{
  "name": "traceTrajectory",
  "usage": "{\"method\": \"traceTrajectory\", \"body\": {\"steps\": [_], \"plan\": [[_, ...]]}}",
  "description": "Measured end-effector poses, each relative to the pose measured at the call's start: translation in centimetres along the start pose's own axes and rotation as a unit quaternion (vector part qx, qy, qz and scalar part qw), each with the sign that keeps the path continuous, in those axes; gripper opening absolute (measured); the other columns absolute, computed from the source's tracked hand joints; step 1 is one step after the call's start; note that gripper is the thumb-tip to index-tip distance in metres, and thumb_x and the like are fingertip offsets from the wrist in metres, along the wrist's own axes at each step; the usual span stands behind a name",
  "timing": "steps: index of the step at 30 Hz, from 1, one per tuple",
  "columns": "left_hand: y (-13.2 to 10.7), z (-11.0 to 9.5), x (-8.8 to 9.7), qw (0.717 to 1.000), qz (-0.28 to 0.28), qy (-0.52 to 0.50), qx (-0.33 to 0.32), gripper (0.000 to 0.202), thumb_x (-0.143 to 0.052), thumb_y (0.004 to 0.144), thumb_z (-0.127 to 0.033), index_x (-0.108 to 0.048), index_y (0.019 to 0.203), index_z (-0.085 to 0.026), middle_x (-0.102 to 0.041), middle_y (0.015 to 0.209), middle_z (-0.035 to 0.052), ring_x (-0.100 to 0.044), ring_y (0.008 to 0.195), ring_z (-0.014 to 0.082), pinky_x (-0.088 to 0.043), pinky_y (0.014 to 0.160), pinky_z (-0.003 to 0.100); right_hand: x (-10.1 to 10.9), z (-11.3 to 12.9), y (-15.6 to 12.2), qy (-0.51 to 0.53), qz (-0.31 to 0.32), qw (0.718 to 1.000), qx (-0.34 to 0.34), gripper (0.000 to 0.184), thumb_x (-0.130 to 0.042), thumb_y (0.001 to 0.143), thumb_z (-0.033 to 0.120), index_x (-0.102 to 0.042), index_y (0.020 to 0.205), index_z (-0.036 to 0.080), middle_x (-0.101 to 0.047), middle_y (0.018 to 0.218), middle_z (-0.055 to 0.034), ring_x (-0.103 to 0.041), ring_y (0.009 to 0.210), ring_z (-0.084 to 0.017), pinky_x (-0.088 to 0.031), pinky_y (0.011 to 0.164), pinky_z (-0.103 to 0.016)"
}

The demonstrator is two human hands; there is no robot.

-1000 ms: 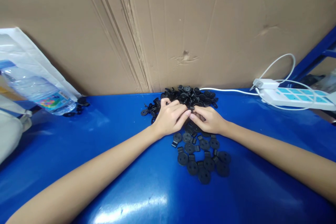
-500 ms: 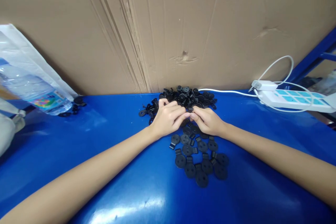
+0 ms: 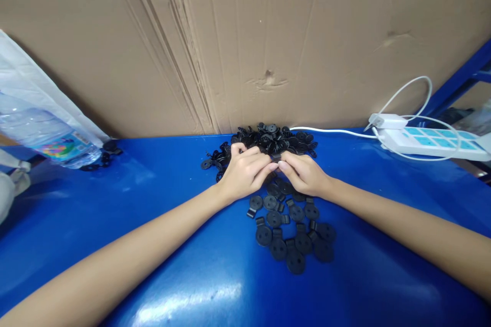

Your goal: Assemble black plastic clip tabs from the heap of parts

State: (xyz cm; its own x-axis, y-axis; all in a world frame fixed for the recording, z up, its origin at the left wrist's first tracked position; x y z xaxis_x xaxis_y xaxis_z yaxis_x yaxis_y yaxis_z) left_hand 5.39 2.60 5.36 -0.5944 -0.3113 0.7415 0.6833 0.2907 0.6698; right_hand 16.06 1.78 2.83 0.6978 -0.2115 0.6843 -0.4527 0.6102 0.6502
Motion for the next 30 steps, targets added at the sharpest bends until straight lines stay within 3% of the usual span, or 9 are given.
{"method": "traceTrajectory", "body": {"steps": [5, 10, 15, 22, 30], "plan": [[0.02, 0.0, 0.1, 1.0, -0.01, 0.005, -0.005, 0.04, -0.039, 0.1, -0.032, -0.051, 0.065, -0.016, -0.055, 0.057, -0.003, -0.047, 0.062, 0.0118, -0.024, 0.075, 0.035, 0.24, -0.02, 0.05, -0.007, -0.011, 1.0, 0.001, 0.027, -0.034, 0.1, 0.029, -0.038, 0.074, 0.022, -0.047, 0.064, 0.0017, -0.045, 0.053, -0.011, -0.033, 0.052, -0.023], [0.02, -0.06, 0.05, 1.0, -0.009, 0.008, -0.01, 0.039, -0.042, 0.099, -0.031, -0.051, 0.065, -0.016, -0.055, 0.057, -0.0034, -0.047, 0.062, 0.0117, -0.023, 0.074, 0.035, 0.44, -0.25, -0.02, 0.007, -0.02, 1.0, -0.022, 0.016, -0.036, 0.1, 0.03, -0.046, 0.092, 0.02, -0.056, 0.069, 0.0003, -0.055, 0.057, -0.013, -0.038, 0.054, -0.023], [-0.07, 0.03, -0.07, 1.0, -0.003, 0.01, -0.007, 0.039, -0.042, 0.099, -0.031, -0.052, 0.065, -0.016, -0.056, 0.057, -0.0032, -0.05, 0.064, 0.0125, -0.023, 0.075, 0.036, 0.16, -0.56, -0.11, -0.008, -0.025, 0.999, -0.024, 0.022, -0.036, 0.1, 0.029, -0.044, 0.081, 0.021, -0.056, 0.067, -0.0002, -0.056, 0.057, -0.013, -0.037, 0.053, -0.023], [0.04, 0.33, 0.0, 1.0, 0.012, 0.0, 0.028, 0.032, -0.04, 0.099, -0.035, -0.055, 0.077, -0.016, -0.063, 0.067, -0.0011, -0.052, 0.067, 0.0129, -0.024, 0.077, 0.036, 0.61, -0.07, 0.11, -0.013, -0.03, 0.999, -0.011, 0.02, -0.035, 0.1, 0.03, -0.043, 0.083, 0.022, -0.052, 0.065, 0.0012, -0.051, 0.053, -0.012, -0.036, 0.052, -0.023], [0.11, 0.38, 0.11, 0.999, 0.008, -0.006, 0.035, 0.032, -0.038, 0.099, -0.034, -0.054, 0.078, -0.017, -0.061, 0.068, -0.0005, -0.052, 0.066, 0.0133, -0.025, 0.076, 0.036, 0.18, -0.05, 0.09, -0.027, -0.015, 1.0, -0.004, 0.029, -0.032, 0.101, 0.031, -0.042, 0.075, 0.021, -0.052, 0.066, -0.0009, -0.05, 0.058, -0.013, -0.035, 0.055, -0.025]]}}
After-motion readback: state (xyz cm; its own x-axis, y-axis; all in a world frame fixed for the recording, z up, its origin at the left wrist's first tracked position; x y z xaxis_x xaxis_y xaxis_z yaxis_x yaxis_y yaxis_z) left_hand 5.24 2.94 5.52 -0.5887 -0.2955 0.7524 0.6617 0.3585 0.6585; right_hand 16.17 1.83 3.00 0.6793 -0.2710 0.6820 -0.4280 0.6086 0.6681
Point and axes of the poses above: each hand's wrist, its own y-axis towards the middle knuckle, its own x-axis out of the back of the hand, z = x × y, the point moved 8 cm from there along y, towards the middle knuckle
